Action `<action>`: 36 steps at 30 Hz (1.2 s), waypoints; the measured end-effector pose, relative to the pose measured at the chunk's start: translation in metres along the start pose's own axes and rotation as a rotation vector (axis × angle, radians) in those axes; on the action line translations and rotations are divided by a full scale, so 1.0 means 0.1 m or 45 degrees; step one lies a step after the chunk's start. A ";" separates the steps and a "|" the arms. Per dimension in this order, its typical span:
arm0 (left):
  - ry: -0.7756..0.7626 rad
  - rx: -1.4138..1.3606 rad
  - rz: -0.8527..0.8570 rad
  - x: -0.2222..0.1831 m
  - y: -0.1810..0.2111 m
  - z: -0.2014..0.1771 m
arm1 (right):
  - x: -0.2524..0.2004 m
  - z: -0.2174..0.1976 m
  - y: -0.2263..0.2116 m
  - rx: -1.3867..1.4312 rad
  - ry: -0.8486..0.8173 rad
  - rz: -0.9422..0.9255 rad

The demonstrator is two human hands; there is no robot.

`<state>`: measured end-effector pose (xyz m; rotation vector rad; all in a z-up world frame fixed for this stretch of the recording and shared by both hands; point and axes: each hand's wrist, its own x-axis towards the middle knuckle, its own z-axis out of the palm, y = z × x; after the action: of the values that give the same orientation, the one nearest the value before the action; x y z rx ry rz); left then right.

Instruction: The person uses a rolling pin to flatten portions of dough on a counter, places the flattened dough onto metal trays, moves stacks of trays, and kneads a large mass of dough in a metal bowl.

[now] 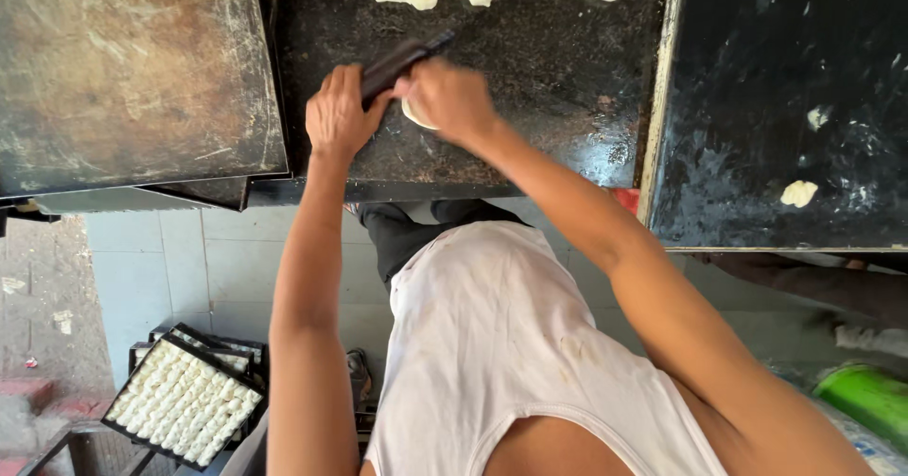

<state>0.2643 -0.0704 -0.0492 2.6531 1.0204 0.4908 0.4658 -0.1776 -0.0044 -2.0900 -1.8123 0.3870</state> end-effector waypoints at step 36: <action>0.101 0.023 -0.421 -0.88 -0.15 0.21 | 0.83 -0.05 -1.09 1.105 -0.802 -0.250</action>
<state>0.2026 -0.1220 -0.0929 2.4255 1.4588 0.5169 0.3828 -0.0821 0.0485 -1.2327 -1.6427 1.5735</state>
